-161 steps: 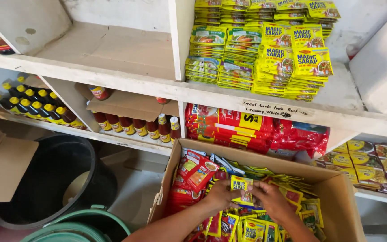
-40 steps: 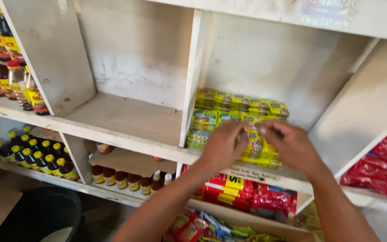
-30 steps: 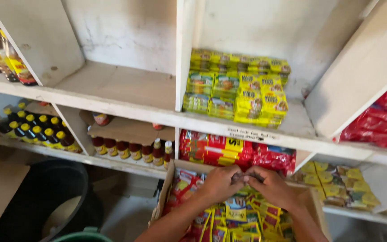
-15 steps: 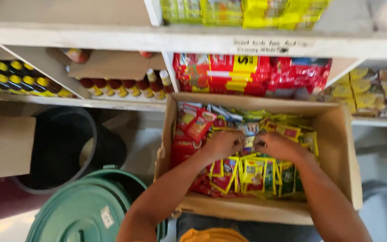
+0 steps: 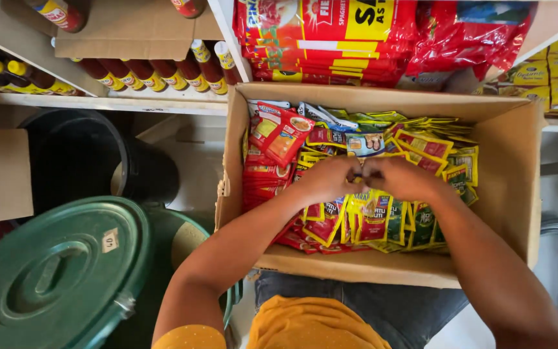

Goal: Stocking seasoning packets from a box onto a retail shelf.

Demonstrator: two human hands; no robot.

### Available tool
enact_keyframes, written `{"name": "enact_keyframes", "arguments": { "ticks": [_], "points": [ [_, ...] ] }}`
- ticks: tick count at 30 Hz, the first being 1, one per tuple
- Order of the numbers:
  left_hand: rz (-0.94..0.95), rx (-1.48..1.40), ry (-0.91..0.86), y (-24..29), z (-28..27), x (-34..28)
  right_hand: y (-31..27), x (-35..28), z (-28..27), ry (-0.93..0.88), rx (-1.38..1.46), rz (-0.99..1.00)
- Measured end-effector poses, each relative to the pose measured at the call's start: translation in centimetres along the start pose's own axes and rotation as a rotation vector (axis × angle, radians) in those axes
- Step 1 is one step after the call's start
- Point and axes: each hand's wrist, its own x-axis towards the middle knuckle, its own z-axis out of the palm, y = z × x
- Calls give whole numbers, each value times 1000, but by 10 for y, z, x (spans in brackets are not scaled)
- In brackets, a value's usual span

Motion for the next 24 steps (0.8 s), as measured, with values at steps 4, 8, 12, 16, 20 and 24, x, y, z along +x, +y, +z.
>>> {"name": "enact_keyframes", "arguments": {
  "ticks": [4,8,12,16,20,24],
  "points": [
    [-123,-124,96,-47,25,12,15,8,1,93,72,-94],
    [-51,-303,218,-70,39,21,6,5,-12,242,442,-129],
    [-202,-663,149,-39,18,19,-2,1,-22,171,471,146],
    [-209,-571,139,-33,13,15,29,20,-2,343,610,-123],
    [-290,-692,148,-36,14,17,20,18,-4,260,832,3],
    [-242,-746,118,-41,18,19,14,19,-2,291,877,119]
  ]
}}
